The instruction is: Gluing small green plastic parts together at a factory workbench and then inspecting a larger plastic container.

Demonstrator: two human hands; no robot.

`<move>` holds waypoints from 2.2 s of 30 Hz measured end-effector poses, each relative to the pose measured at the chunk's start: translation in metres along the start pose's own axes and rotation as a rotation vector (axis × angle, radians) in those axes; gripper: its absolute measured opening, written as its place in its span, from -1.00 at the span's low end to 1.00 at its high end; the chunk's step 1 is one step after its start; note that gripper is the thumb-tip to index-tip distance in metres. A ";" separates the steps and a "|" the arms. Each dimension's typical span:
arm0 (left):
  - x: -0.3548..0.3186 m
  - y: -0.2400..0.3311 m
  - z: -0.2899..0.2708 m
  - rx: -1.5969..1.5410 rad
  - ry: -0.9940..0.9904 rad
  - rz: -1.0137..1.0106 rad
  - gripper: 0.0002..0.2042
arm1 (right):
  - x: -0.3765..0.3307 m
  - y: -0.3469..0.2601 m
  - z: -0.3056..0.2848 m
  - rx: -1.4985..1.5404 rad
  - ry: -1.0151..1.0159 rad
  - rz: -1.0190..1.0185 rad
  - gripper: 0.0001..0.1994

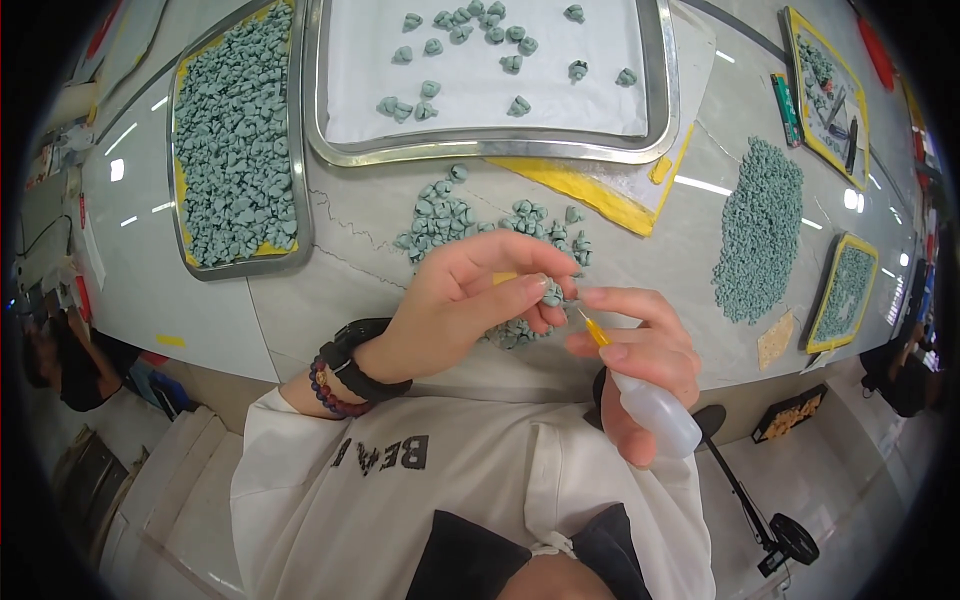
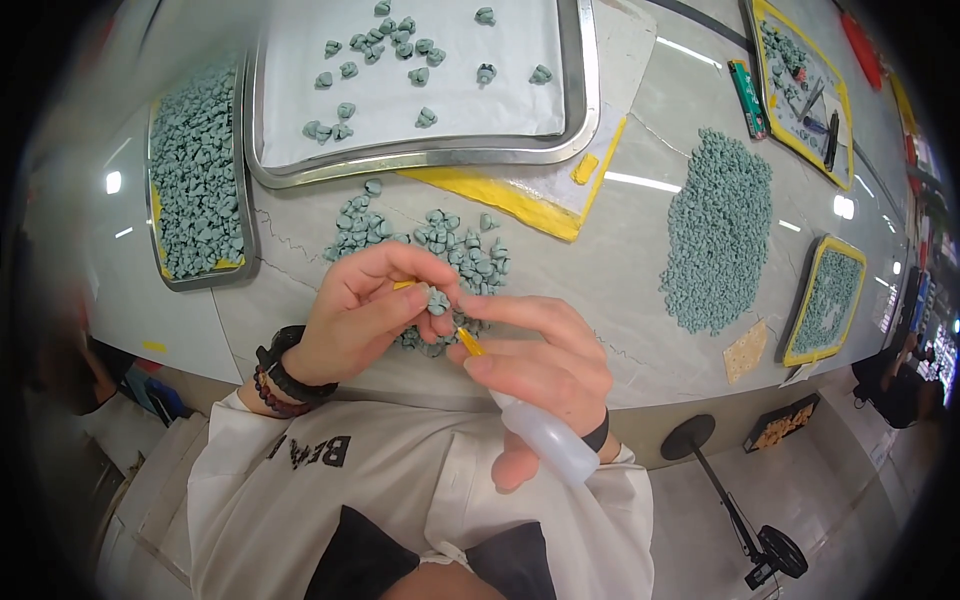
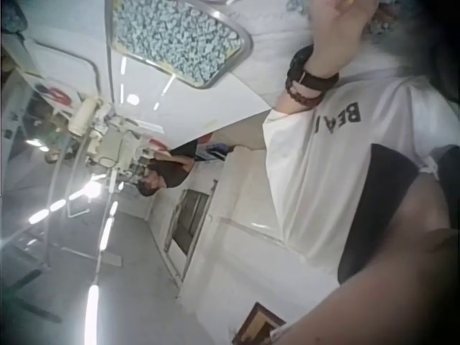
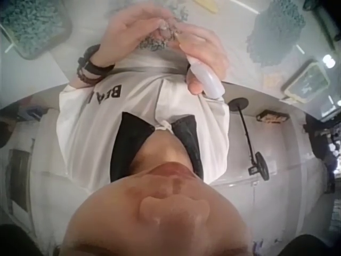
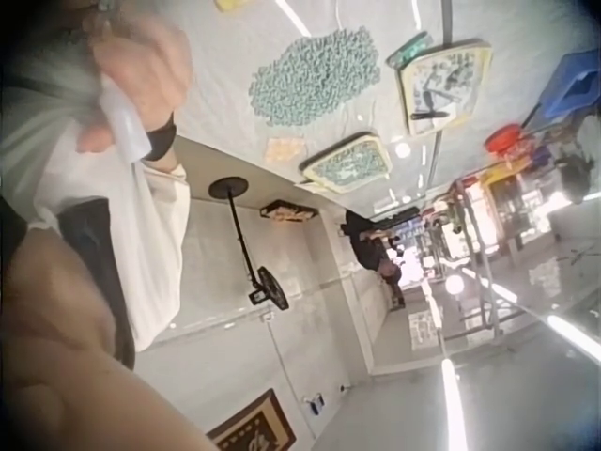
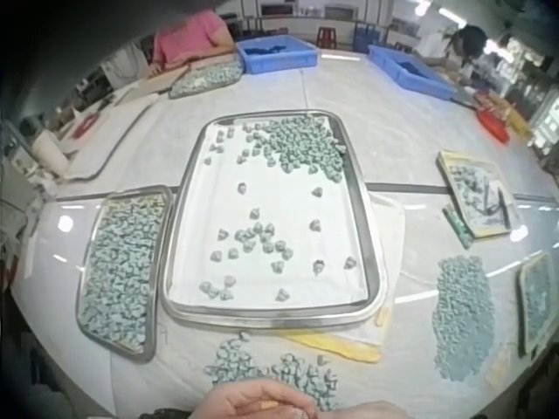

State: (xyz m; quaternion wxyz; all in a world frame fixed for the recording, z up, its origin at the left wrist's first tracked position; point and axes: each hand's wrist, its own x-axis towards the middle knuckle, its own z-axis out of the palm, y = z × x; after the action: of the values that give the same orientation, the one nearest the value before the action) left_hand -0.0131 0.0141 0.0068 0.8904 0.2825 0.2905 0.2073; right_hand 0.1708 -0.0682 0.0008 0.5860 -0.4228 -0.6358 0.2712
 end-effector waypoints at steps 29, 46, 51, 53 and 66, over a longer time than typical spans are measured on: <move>0.000 0.001 0.003 0.139 0.012 -0.013 -0.72 | 0.003 -0.006 0.000 -0.034 0.011 0.179 -0.50; -0.001 -0.001 0.001 0.095 0.009 -0.014 -0.71 | 0.003 -0.008 0.000 0.022 0.034 0.214 -0.52; 0.002 0.000 0.002 0.114 0.002 -0.021 -0.71 | 0.001 -0.008 -0.003 0.002 0.036 0.196 -0.53; 0.001 0.001 0.001 0.126 0.019 -0.012 -0.71 | 0.003 -0.008 -0.007 -0.008 0.041 0.158 -0.54; -0.003 -0.002 0.000 0.185 0.078 0.062 -0.72 | -0.005 0.001 -0.075 -0.982 -0.075 0.289 -0.71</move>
State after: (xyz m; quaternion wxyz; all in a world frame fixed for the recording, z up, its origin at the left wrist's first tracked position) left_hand -0.0148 0.0111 0.0069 0.8418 0.3639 0.3339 0.2179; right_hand 0.2441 -0.0836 0.0098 0.2517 -0.7219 -0.6438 0.0336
